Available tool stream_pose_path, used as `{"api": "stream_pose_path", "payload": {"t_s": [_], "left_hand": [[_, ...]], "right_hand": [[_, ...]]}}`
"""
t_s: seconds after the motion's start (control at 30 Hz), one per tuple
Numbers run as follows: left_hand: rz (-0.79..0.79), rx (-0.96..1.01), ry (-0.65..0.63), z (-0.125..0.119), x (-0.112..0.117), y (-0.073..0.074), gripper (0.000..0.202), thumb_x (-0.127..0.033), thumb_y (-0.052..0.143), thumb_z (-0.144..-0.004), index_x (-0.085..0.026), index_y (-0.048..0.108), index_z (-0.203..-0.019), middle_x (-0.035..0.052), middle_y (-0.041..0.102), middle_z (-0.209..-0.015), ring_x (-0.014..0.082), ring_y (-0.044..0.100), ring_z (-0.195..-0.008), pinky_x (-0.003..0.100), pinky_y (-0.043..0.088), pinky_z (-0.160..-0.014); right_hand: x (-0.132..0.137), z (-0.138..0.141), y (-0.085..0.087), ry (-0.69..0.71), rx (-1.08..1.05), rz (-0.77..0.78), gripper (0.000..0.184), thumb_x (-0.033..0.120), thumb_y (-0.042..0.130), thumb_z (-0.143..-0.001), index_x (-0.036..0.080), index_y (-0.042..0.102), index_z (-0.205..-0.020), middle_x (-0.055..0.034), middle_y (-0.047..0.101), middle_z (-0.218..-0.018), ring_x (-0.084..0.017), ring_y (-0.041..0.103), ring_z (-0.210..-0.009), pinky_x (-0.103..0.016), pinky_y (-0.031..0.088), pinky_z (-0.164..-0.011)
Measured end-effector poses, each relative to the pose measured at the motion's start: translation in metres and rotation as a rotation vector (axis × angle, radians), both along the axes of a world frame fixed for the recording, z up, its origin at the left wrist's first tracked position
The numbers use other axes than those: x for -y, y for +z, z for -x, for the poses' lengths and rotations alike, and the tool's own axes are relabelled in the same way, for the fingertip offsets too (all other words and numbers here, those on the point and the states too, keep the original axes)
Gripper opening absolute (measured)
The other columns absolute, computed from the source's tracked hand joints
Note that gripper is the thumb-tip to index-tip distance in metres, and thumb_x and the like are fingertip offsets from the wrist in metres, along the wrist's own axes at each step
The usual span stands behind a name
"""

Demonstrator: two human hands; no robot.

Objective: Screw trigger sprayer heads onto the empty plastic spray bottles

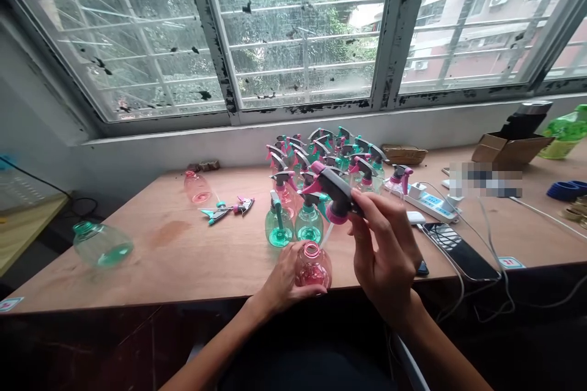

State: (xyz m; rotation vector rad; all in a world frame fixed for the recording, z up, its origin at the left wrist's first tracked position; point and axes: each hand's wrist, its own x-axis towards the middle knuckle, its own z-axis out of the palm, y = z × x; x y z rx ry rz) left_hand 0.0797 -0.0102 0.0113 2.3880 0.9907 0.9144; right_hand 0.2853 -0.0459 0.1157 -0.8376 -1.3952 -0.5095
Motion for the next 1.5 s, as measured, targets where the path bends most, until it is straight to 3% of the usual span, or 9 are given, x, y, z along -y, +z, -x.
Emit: {"api": "stream_pose_path", "payload": {"t_s": [0.27,0.43,0.53,0.67,0.83,1.0,1.17,1.3,1.5], "left_hand": [[0.025,0.008,-0.003,-0.001,0.000,0.000,0.098,-0.057,0.088,-0.066,-0.026,0.037,-0.145,0.0148,0.057,-0.139,0.0363,0.053,-0.131,0.055,0.045,-0.112],[0.045,-0.025,-0.011,0.000,0.000,-0.002,0.114,-0.061,0.088,-0.062,-0.023,0.027,-0.151,0.0195,0.048,-0.149,0.0404,0.045,-0.138,0.061,0.037,-0.116],[0.076,-0.060,-0.068,-0.001,0.001,-0.002,0.127,-0.065,0.089,-0.055,-0.019,0.024,-0.154,0.0221,0.043,-0.155,0.0433,0.041,-0.143,0.063,0.029,-0.121],[0.150,-0.075,-0.145,-0.003,-0.001,-0.002,0.112,-0.061,0.089,-0.060,-0.021,0.036,-0.150,0.0197,0.051,-0.151,0.0423,0.046,-0.140,0.061,0.028,-0.121],[0.292,0.029,-0.175,0.001,-0.003,0.002,0.113,-0.055,0.093,-0.058,-0.020,0.039,-0.150,0.0207,0.050,-0.150,0.0440,0.043,-0.141,0.059,0.033,-0.119],[0.522,0.197,-0.224,0.022,-0.007,0.007,0.108,-0.044,0.091,-0.068,-0.027,0.027,-0.154,0.0176,0.041,-0.156,0.0354,0.043,-0.145,0.051,0.035,-0.121],[0.743,0.336,-0.249,0.049,-0.012,0.012,0.083,-0.047,0.082,-0.078,-0.026,0.039,-0.145,0.0156,0.051,-0.149,0.0354,0.054,-0.136,0.053,0.043,-0.114],[0.832,0.405,-0.222,0.063,-0.014,0.015,0.086,-0.047,0.084,-0.076,-0.027,0.039,-0.147,0.0137,0.046,-0.155,0.0361,0.045,-0.143,0.053,0.034,-0.120],[0.926,0.424,-0.186,0.075,-0.011,0.022,0.086,-0.044,0.083,-0.077,-0.024,0.041,-0.149,0.0148,0.048,-0.155,0.0374,0.047,-0.142,0.055,0.033,-0.121]], "right_hand": [[0.006,0.006,0.016,-0.053,-0.139,-0.173,0.047,0.004,0.065,-0.093,0.028,0.067,-0.134,-0.0109,0.070,-0.113,-0.025,0.071,-0.085,-0.032,0.062,-0.050],[0.009,0.012,0.006,0.025,0.051,-0.056,0.050,0.006,0.064,-0.095,0.027,0.062,-0.139,-0.0100,0.072,-0.113,-0.028,0.072,-0.097,-0.041,0.066,-0.072],[0.016,0.010,-0.013,0.110,0.062,0.103,0.051,0.006,0.061,-0.096,0.030,0.060,-0.141,-0.0089,0.071,-0.116,-0.027,0.070,-0.104,-0.039,0.064,-0.077],[0.026,-0.001,-0.051,0.185,-0.174,0.379,0.049,0.016,0.059,-0.099,0.033,0.052,-0.145,-0.0086,0.065,-0.122,-0.026,0.067,-0.103,-0.036,0.063,-0.067],[0.030,-0.021,-0.083,0.254,-0.415,0.696,0.039,0.037,0.053,-0.103,0.029,0.051,-0.142,-0.0073,0.061,-0.116,-0.019,0.067,-0.074,-0.041,0.060,-0.071],[0.021,-0.035,-0.098,0.586,-0.659,0.914,0.029,0.048,0.055,-0.101,0.025,0.062,-0.116,-0.0039,0.065,-0.099,-0.016,0.064,-0.062,-0.035,0.056,-0.062],[0.008,-0.037,-0.119,0.893,-0.649,1.204,0.033,0.046,0.075,-0.088,0.020,0.065,-0.105,-0.0009,0.068,-0.076,-0.015,0.061,-0.054,-0.031,0.051,-0.055],[-0.004,-0.032,-0.121,0.975,-0.606,1.268,0.044,0.049,0.078,-0.082,0.017,0.064,-0.107,0.0015,0.065,-0.061,-0.013,0.051,-0.048,-0.025,0.040,-0.045],[-0.025,-0.020,-0.108,1.028,-0.492,1.384,0.033,0.043,0.080,-0.080,0.023,0.059,-0.095,0.0054,0.061,-0.066,-0.012,0.050,-0.054,-0.023,0.037,-0.049]]}}
